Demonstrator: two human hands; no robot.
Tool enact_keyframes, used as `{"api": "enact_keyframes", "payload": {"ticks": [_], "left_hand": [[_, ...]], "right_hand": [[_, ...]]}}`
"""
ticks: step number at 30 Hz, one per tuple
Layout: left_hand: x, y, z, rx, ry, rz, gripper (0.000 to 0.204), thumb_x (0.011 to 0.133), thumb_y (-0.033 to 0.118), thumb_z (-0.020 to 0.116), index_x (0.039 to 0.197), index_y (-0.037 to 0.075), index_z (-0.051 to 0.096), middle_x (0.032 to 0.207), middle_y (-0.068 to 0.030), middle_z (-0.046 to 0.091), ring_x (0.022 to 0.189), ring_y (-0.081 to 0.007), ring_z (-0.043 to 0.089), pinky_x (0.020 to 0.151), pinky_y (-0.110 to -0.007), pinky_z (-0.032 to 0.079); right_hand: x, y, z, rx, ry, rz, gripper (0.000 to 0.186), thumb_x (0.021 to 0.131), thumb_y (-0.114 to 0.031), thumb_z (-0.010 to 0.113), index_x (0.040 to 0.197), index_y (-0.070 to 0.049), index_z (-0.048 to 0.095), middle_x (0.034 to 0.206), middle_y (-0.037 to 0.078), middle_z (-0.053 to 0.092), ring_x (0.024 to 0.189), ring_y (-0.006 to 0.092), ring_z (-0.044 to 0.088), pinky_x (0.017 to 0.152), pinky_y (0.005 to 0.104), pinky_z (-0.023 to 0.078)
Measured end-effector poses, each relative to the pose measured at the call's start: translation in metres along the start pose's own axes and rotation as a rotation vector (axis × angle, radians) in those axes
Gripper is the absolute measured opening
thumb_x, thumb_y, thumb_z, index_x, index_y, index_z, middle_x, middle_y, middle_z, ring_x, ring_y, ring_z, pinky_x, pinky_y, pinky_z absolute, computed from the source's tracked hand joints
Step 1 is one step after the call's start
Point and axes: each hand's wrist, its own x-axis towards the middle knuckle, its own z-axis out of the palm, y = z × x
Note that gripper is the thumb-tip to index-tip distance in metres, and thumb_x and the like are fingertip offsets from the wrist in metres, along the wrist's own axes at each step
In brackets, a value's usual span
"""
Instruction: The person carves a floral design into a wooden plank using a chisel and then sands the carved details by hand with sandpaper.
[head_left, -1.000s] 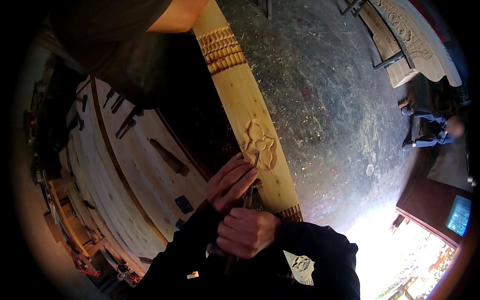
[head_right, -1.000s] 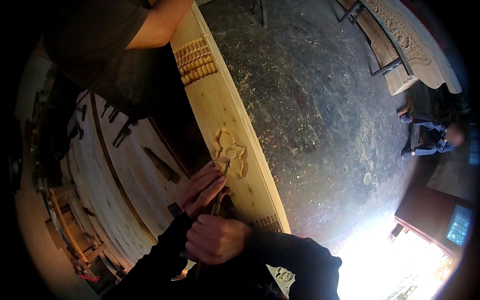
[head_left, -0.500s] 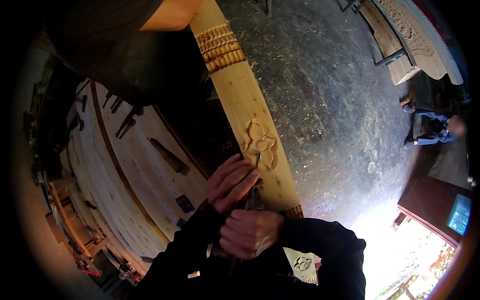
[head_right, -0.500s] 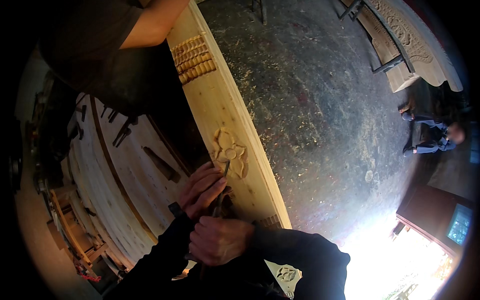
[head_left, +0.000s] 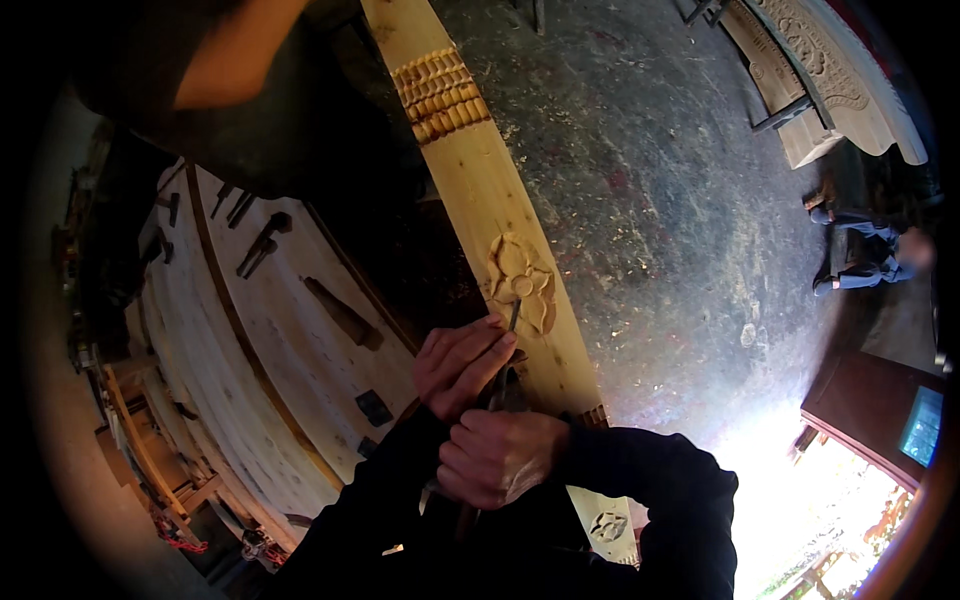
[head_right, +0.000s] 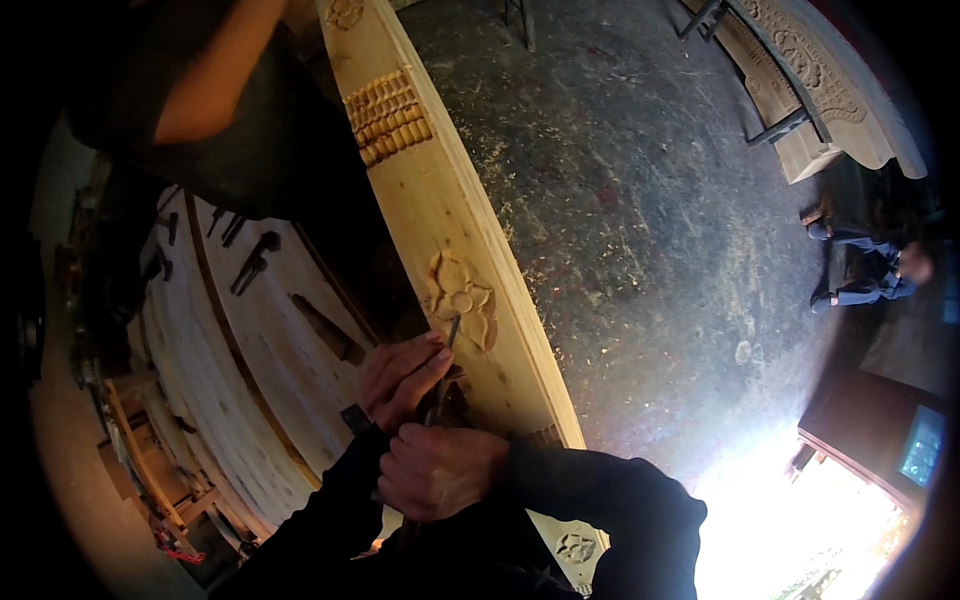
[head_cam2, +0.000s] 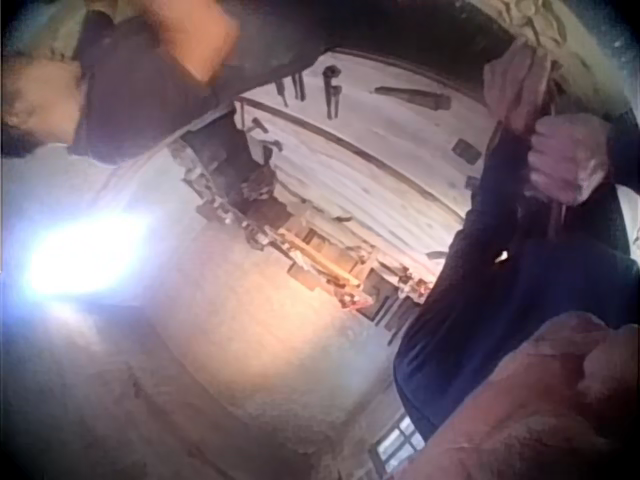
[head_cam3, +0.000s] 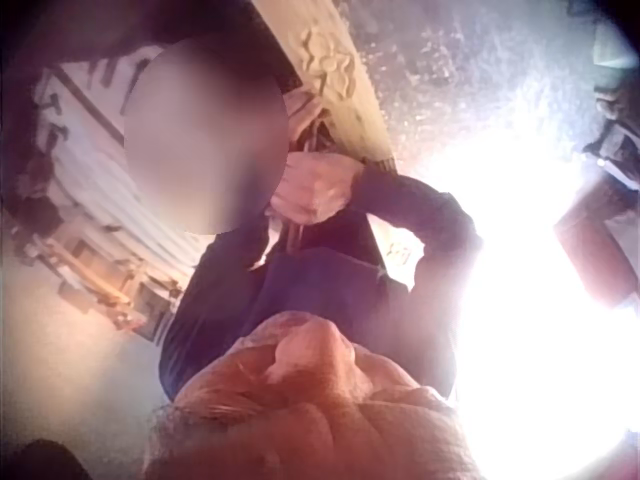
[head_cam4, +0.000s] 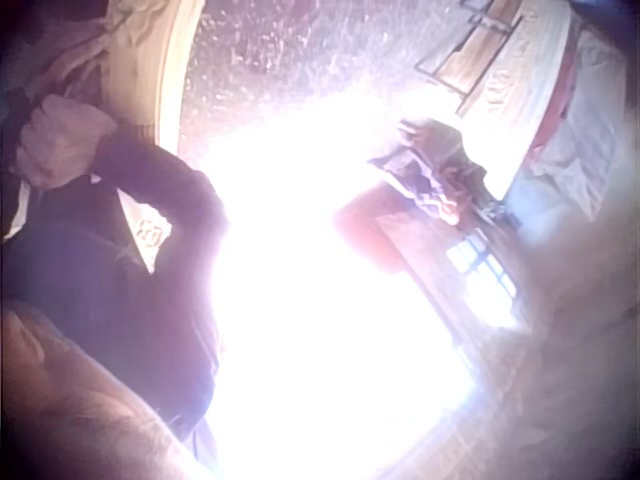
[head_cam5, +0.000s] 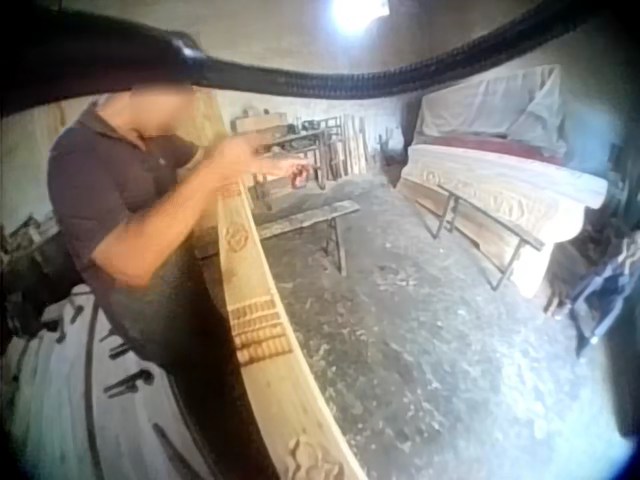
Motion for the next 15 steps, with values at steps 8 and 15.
{"api": "enact_keyframes", "payload": {"ticks": [8,15], "left_hand": [[-0.002,0.006,0.002,0.025,0.012,-0.053,0.034,0.088,0.008,0.085,0.121,0.005,0.08,0.112,-0.0132,0.082,0.105,-0.031,0.083,0.075,-0.037,0.056],[-0.006,0.004,0.001,0.019,-0.001,-0.055,0.035,0.087,0.009,0.084,0.122,0.006,0.08,0.112,-0.0132,0.083,0.105,-0.0313,0.084,0.075,-0.037,0.057]], "right_hand": [[0.011,0.004,-0.015,0.229,-0.131,0.022,0.033,0.087,-0.026,0.073,0.067,-0.01,0.052,0.064,0.002,0.05,0.056,0.0175,0.057,0.054,0.0352,0.041],[0.01,0.003,-0.01,0.163,-0.177,-0.017,0.034,0.09,-0.028,0.071,0.068,-0.01,0.053,0.063,0.0,0.049,0.055,0.0177,0.057,0.053,0.0351,0.04]]}}
